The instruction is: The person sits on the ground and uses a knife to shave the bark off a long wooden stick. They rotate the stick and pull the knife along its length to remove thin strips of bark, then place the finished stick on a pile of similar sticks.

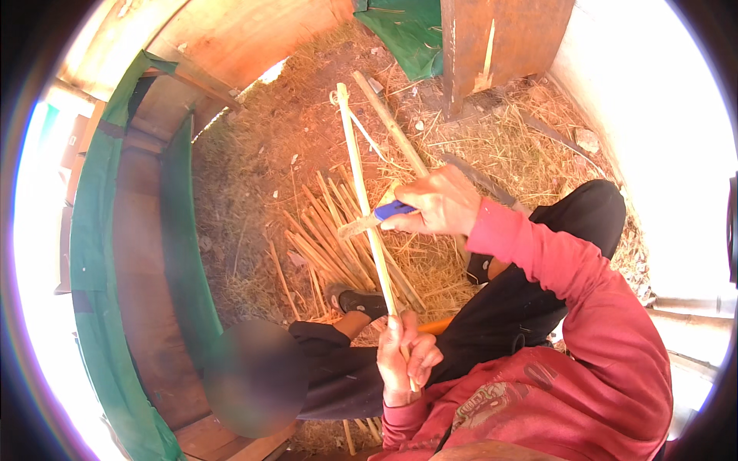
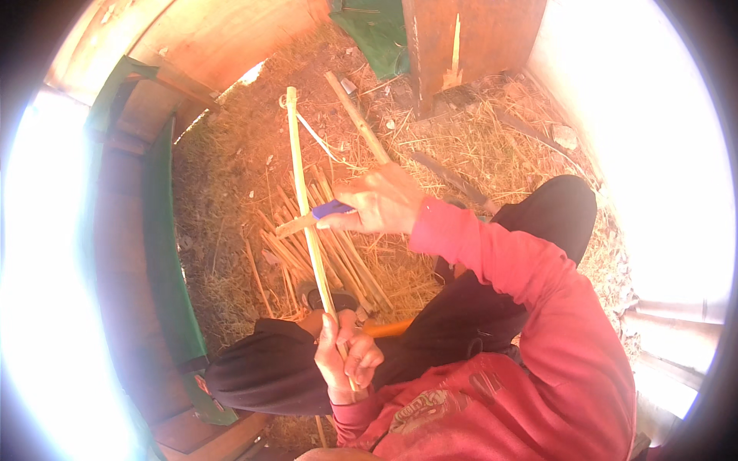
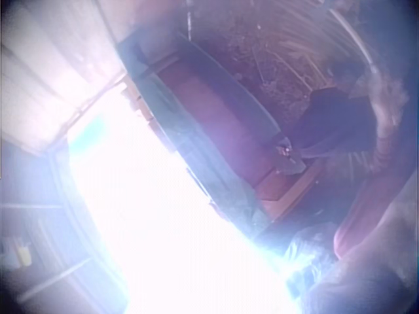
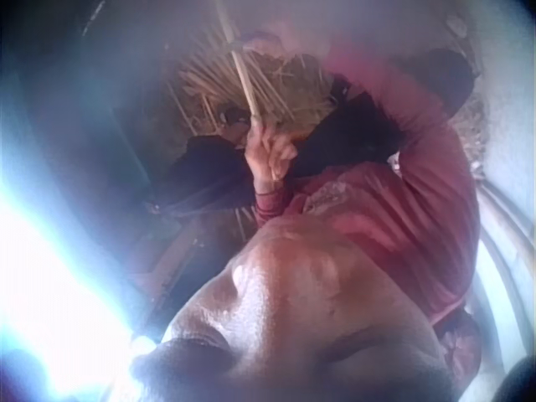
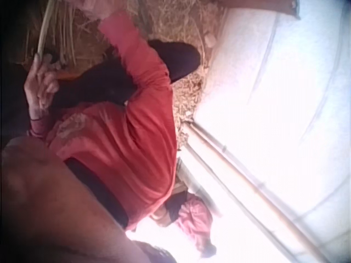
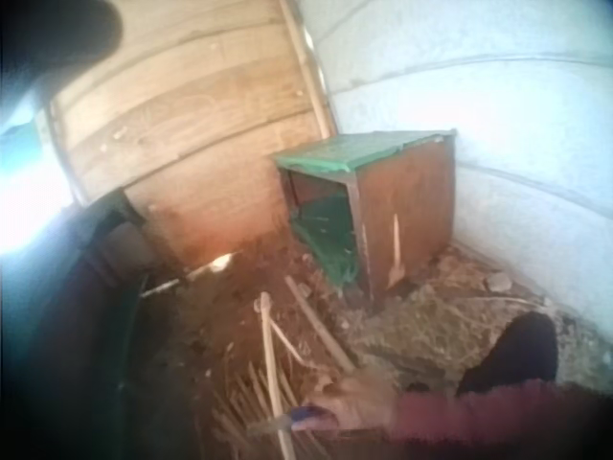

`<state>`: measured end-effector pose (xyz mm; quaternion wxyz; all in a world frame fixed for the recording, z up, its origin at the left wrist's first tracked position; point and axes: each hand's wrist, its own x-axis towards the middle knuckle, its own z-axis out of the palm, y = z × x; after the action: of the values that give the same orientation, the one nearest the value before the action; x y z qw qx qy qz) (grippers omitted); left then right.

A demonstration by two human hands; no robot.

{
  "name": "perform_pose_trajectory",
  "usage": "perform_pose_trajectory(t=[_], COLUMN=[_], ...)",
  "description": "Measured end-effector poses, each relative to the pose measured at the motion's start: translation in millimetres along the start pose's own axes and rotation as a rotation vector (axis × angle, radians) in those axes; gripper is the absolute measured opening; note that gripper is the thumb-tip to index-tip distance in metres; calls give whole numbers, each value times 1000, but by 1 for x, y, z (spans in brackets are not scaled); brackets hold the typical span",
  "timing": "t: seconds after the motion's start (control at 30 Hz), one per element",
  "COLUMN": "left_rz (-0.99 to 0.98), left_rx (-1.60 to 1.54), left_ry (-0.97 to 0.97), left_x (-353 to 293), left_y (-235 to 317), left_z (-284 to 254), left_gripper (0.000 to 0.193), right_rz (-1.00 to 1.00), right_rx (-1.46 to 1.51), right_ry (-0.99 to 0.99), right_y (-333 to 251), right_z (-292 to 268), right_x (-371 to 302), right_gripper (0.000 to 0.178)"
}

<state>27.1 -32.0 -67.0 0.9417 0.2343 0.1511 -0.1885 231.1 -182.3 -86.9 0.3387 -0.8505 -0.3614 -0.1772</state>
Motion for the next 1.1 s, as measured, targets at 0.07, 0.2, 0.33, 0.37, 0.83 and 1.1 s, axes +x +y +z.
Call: perform_pose_trajectory(t=[0.07,0.2,0.33,0.37,0.83,1.1], left_rz=[13,-11,1,27,-44,-138], left_rx=[36,4,122,77,-67,-56], left_ry=[28,95,8,120,-80,43], left_x=[4,3,-36,-35,-1,-2], left_y=[3,5,-7,-4,12,11], left_z=[0,3,6,-1,-13,-3], left_gripper=[41,41,41,42,42,37], right_rz=[-21,-10,809,872,148,101], right_rx=[-131,-207,-74,-37,213,-156], right_ry=[54,95,283,338,-184,-40], right_y=[10,27,93,99,-7,10], right_z=[11,15,-23,-35,2,11], right_x=[-2,0,12,15,-4,-4], right_gripper=[54,51,59,62,47,45])
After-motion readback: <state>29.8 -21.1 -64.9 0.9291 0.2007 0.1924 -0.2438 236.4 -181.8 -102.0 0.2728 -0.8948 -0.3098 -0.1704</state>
